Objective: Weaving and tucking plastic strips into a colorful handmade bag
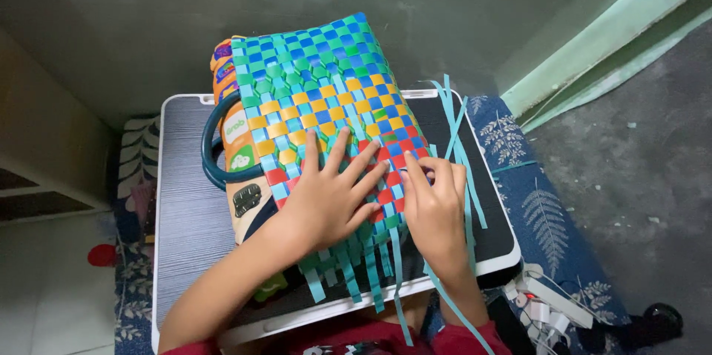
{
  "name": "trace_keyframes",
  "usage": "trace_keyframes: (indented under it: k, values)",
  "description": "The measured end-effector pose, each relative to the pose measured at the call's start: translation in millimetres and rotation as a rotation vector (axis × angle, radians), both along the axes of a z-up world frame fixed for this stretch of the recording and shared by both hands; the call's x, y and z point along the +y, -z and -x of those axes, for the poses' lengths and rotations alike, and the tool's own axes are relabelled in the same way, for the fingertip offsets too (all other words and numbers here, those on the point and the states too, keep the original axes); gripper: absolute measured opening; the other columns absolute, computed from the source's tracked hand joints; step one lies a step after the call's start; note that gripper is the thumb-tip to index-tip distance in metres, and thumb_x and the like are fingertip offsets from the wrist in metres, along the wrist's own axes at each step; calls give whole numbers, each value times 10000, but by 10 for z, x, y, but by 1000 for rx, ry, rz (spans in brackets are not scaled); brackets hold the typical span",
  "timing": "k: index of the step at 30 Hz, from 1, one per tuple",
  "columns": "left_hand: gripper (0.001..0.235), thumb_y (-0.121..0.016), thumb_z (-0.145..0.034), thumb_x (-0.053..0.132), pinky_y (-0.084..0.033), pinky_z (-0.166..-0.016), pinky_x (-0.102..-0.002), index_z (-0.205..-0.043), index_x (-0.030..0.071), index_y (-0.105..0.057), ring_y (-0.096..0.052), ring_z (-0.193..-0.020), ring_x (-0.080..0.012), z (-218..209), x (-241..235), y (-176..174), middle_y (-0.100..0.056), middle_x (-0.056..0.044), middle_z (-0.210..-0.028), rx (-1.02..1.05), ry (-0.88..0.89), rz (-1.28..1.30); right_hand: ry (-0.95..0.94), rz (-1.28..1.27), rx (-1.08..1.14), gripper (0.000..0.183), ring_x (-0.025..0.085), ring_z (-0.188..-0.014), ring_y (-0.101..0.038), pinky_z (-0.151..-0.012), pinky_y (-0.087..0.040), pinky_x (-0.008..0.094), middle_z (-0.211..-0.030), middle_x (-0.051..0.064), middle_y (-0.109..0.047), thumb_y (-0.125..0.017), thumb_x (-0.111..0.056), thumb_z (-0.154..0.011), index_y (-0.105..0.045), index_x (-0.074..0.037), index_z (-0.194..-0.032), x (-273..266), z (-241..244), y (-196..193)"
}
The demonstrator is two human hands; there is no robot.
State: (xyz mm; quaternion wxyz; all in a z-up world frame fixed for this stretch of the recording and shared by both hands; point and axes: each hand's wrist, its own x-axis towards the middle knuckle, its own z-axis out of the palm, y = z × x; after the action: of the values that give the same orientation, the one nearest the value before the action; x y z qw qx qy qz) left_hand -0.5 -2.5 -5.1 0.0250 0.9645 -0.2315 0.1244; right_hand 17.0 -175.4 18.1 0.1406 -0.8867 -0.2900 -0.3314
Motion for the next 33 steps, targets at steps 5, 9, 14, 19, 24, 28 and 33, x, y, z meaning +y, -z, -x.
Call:
trace_keyframes:
  k: [5, 9, 14, 19, 24, 28, 33]
  values:
    - [567, -310, -920, 511, -120, -1015, -756, -1411, 239, -393, -224, -1386, -434, 9, 7, -11, -319, -69, -1507, -8, -8, -3, -21, -159, 10, 119, 250, -722, -566, -588, -502, 302, -837, 84, -542, -630, -36, -906, -671, -2, -1013, -1, -53, 96]
    - [577, -306, -916, 521, -111, -1017, -756, -1412, 239, -394, -210, -1391, -435, 13, 12, -40, -313, -70, -1510, 27, -8, -10, 13, -154, -6, 73, 175, -674, -574, -551, -501, 262, -818, 25, -553, -667, -57, -883, -675, -44, -954, -41, -53, 145]
    - [573, -300, -921, 516, -105, -1023, -752, -1420, 246, -386, -200, -1400, -430, 16, 8, -81, -311, -67, -1514, 54, -13, -16, -44, -10, -62, 32, 205, -668, -569, -565, -493, 280, -799, 41, -539, -664, -29, -884, -682, -42, -908, -46, -9, 15]
    - [575, -310, -917, 515, -105, -1025, -752, -1418, 243, -385, -194, -1400, -433, 11, 14, -77, -304, -72, -1515, 66, -9, -26, -99, 66, -48, 55, 218, -661, -548, -578, -478, 276, -774, 67, -523, -650, 42, -855, -668, -9, -848, -14, 2, -79]
    - [570, -310, -917, 506, -98, -1027, -757, -1415, 240, -391, -189, -1400, -439, 4, 7, -37, -302, -70, -1516, 49, -9, -18, -128, 60, -22, 71, 214, -658, -535, -583, -473, 275, -765, 67, -515, -629, 60, -858, -660, 1, -832, -8, -20, -52]
    - [564, -337, -911, 501, -109, -1023, -760, -1401, 231, -410, -207, -1389, -443, 2, 13, -33, -326, -77, -1502, 14, -3, 6, -134, 37, -1, 71, 220, -677, -530, -609, -474, 278, -783, 60, -510, -616, 41, -871, -668, -6, -864, -35, -58, -3]
    - [560, -347, -911, 495, -89, -1029, -761, -1392, 216, -420, -205, -1388, -447, 10, 23, -44, -326, -85, -1499, 22, 5, 33, -81, 109, -39, 85, 219, -711, -521, -635, -476, 294, -803, 61, -503, -643, 45, -836, -674, -15, -888, -33, -45, -5]
